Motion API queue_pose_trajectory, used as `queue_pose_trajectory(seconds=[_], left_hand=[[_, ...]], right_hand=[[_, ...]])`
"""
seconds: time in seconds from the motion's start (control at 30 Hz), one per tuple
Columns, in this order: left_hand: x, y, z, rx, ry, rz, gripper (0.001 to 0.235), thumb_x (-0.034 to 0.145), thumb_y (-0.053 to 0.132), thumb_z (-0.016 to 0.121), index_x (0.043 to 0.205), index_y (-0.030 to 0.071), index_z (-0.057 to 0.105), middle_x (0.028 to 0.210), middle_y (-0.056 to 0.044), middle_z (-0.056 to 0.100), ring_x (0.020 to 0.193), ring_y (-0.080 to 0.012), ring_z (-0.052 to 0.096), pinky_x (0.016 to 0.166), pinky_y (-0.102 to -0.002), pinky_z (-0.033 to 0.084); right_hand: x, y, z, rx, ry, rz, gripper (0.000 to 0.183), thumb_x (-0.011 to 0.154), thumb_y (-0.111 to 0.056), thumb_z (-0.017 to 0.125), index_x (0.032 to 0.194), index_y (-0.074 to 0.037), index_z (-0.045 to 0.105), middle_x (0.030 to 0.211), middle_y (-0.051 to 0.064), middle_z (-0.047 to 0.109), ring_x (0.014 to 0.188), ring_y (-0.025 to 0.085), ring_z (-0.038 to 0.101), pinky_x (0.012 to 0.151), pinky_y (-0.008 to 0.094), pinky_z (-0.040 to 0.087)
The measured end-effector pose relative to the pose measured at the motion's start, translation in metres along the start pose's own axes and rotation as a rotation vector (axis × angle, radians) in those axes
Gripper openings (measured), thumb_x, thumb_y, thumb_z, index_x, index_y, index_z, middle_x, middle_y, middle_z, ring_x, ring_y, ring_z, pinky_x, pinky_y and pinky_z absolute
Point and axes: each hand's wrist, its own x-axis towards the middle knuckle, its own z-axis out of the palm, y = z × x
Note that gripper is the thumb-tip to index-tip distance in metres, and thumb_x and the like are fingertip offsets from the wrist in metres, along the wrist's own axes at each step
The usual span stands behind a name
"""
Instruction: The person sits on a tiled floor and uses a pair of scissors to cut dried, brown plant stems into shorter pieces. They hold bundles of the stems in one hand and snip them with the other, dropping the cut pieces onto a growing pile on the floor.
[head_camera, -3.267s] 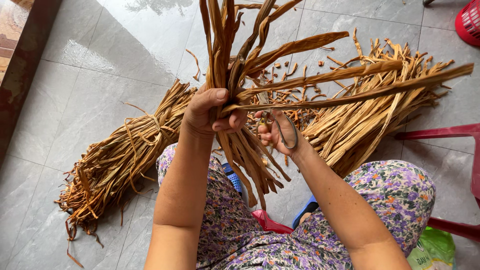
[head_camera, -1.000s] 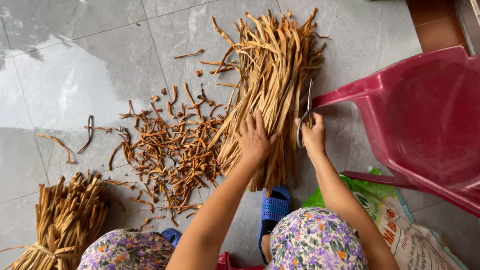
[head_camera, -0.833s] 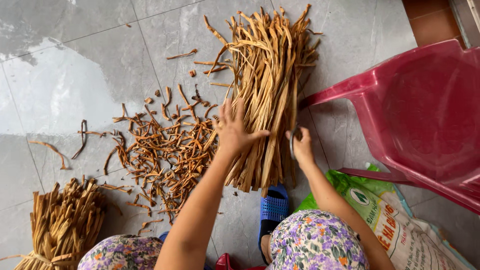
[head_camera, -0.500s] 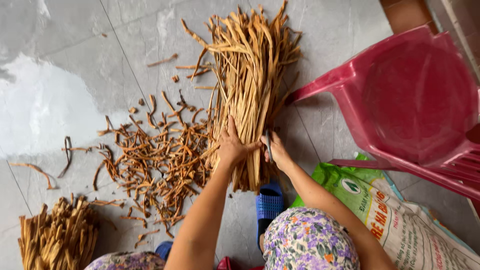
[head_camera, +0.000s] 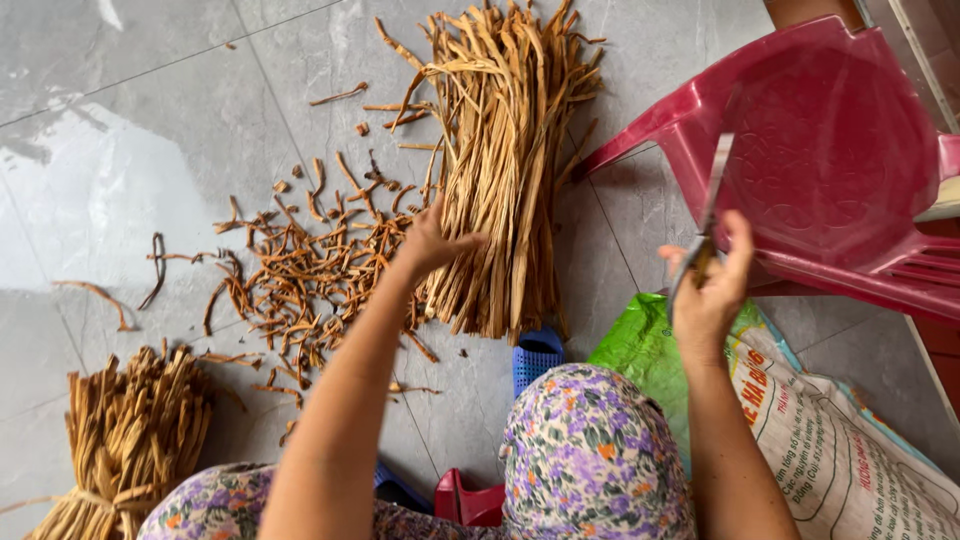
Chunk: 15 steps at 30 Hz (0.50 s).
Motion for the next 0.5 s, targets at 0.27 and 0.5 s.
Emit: queue_pose_trajectory(seconds=[0.27, 0.5], left_hand=[[-0.082, -0.073, -0.196, 0.264, 0.233, 0.001, 0.079, 0.087, 0.056, 0.074, 0.152, 0.016, 0.050, 0.135, -0.020, 0.064, 0.119, -0.0383, 0.063, 0.102, -0.050, 0.050], [-0.269, -0.192, -0.264, 0.042, 0.550, -0.272, 0.070, 0.094, 0.043, 0.073, 0.154, 0.012, 0.052, 0.141, -0.019, 0.063, 0.119, -0.0334, 0.065, 0.095, -0.047, 0.054]], right_hand=[[-0.010, 0.026, -0.040, -0.012, 0.073, -0.001, 0.079, 0.108, 0.011, 0.061, 0.169, -0.009, 0.013, 0.143, 0.016, 0.061, 0.105, 0.022, 0.074, 0.082, 0.025, 0.054], [0.000, -0.030, -0.071, -0.048, 0.264, 0.312, 0.055, 0.100, -0.005, 0.061, 0.150, -0.008, 0.039, 0.095, 0.007, 0.073, 0.055, 0.011, 0.051, 0.048, 0.024, 0.036]])
